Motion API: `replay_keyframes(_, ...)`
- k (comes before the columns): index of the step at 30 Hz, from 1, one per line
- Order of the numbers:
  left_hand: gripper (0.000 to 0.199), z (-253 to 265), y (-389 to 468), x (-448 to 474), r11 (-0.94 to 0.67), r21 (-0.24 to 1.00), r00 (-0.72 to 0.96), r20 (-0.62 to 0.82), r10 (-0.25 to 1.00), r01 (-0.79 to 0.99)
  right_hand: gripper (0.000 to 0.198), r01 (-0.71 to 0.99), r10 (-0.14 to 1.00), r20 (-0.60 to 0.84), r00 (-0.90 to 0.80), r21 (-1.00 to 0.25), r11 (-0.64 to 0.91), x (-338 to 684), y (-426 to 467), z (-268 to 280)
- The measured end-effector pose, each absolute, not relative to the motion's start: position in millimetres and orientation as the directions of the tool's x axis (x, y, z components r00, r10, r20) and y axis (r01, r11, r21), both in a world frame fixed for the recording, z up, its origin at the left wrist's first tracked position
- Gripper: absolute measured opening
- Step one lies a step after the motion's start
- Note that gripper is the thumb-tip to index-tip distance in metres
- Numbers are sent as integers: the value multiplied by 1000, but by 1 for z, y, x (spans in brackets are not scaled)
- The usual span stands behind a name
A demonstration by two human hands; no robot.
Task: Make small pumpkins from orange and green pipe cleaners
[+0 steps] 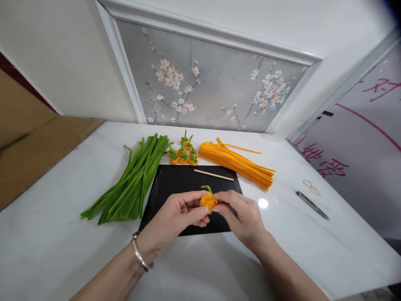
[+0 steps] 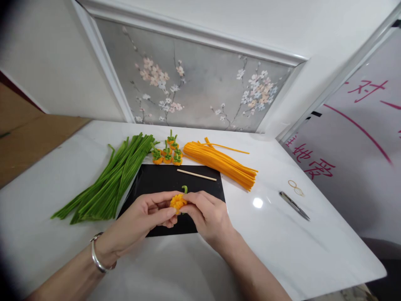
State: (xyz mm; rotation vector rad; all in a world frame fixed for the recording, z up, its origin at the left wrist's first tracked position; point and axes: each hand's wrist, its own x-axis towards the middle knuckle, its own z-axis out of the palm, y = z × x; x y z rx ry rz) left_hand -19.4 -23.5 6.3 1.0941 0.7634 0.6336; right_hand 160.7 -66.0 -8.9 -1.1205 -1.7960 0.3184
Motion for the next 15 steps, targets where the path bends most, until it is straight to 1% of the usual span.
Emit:
replay_keyframes(3, 35, 9, -25, -20, 356, 927, 597, -221, 771, -117, 11, 539, 820, 570, -52, -676, 503, 161, -67, -8)
replay_keyframes(5, 36, 10, -25, -20, 364, 920, 582, -219, 783, -143, 9, 504, 833, 553, 30, -728, 465, 162, -69, -8)
replay_keyframes(7, 36, 9, -24, -20, 352, 922, 557, -208, 804, -164, 8, 471, 842, 535, 72, -762, 444, 162, -71, -7)
replay_keyframes(12, 38, 4, -27, -17, 231, 954, 468, -117, 876, -193, 7, 417, 901, 431, 50, -829, 374, 157, -72, -7)
replay_keyframes(15, 36, 3, -30, -13, 171, 960, 460, -51, 886, -221, 9, 349, 921, 381, 74, -875, 334, 153, -71, -8)
